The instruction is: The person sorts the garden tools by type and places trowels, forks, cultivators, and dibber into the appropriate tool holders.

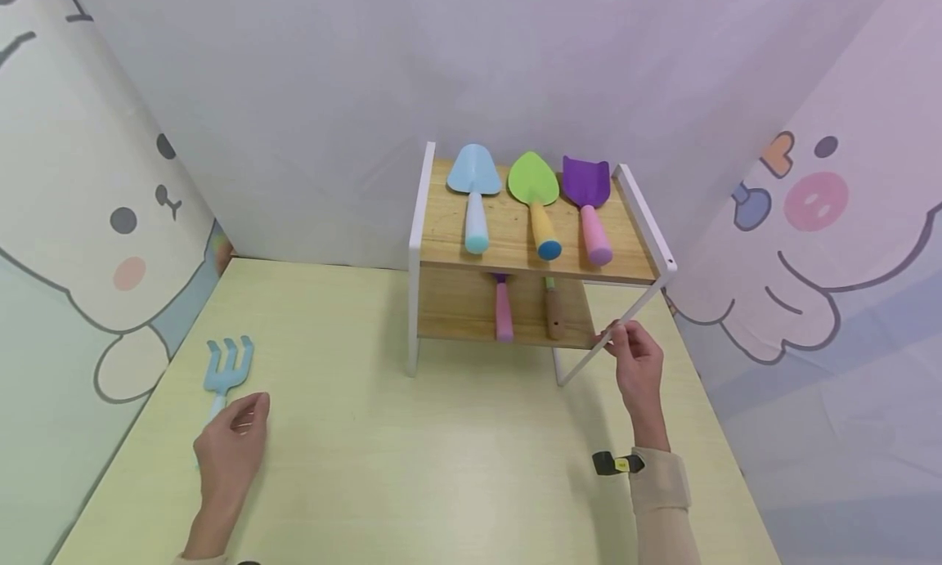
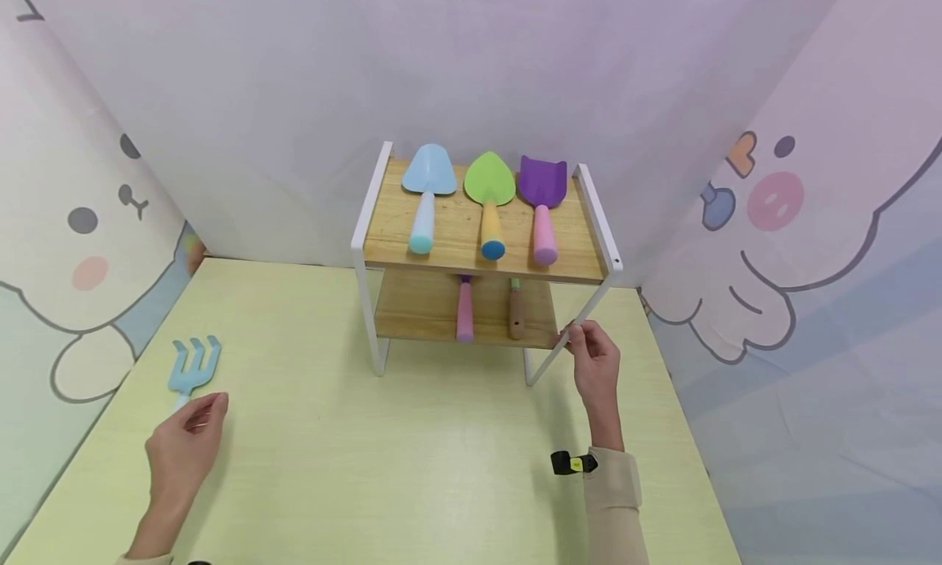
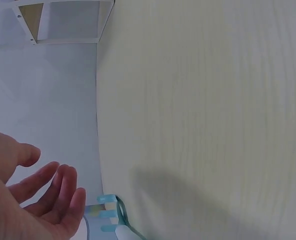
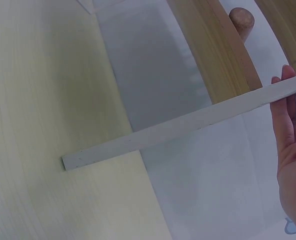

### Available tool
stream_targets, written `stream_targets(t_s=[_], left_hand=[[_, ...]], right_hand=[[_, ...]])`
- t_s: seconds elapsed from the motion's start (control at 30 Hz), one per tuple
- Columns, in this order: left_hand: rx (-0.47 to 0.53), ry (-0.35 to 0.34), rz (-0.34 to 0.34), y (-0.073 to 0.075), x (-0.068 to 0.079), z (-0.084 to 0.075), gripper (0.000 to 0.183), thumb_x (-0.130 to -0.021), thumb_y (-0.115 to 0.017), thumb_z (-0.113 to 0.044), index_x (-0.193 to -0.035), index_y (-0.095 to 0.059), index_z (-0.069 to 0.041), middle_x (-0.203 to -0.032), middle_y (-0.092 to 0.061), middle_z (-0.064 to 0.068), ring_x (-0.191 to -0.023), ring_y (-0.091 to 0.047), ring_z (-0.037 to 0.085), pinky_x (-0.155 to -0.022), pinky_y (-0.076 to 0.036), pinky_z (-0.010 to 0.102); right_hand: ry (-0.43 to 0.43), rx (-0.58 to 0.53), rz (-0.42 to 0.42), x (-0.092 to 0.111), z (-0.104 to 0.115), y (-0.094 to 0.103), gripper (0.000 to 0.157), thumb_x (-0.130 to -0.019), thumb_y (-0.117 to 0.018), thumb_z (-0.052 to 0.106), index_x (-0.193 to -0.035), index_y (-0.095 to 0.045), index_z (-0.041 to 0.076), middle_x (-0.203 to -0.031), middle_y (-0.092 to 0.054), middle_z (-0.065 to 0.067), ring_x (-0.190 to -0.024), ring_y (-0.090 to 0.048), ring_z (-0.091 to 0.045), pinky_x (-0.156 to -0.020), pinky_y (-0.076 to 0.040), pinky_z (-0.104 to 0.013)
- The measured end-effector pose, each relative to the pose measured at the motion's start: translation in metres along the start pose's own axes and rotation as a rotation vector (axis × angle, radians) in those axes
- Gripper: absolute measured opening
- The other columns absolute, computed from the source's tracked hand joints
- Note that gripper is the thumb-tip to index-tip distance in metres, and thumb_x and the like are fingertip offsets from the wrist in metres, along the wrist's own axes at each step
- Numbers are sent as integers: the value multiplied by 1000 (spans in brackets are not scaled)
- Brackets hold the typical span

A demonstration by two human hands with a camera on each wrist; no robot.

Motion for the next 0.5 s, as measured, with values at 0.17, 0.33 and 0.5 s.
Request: stream_targets(t_s=[0.17, 0.33, 0.5], left_hand=[[-28, 7, -17, 2, -4, 12, 31, -103, -64, -23, -115, -73, 4, -104, -74, 25, -69, -41, -29, -63, -37, -1], [-61, 31, -41, 7, -7, 19, 31, -103, -62, -22, -115, -73, 4, -105, -74, 25, -69, -39, -29, -65, -36, 3], [-102, 98, -49, 13, -11, 26, 35, -104, -59, -25, -122, -71, 2, -112, -72, 22, -74, -36, -25, -69, -38, 13]], right_hand=[[-2, 25, -3, 0, 0, 0, 19, -105, -53, -2, -98, -59, -18, -87, -69, -1, -81, -73, -10, -80, -60, -23], [-4, 23, -5, 1, 0, 1, 18, -105, -53, -3, -98, -58, -18, -87, -68, -1, -81, -73, -10, -80, -60, -22], [3, -21, 4, 0, 1, -1, 17, -104, -52, -6, -97, -56, -22, -88, -69, -2, -81, -73, -11, -80, -60, -24]])
Point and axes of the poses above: each hand's wrist, its own x-axis away from the middle knuckle, its own y-axis out of the back of the hand, z = x × y, the point moved 2 cm from there along -x, towards the middle knuckle
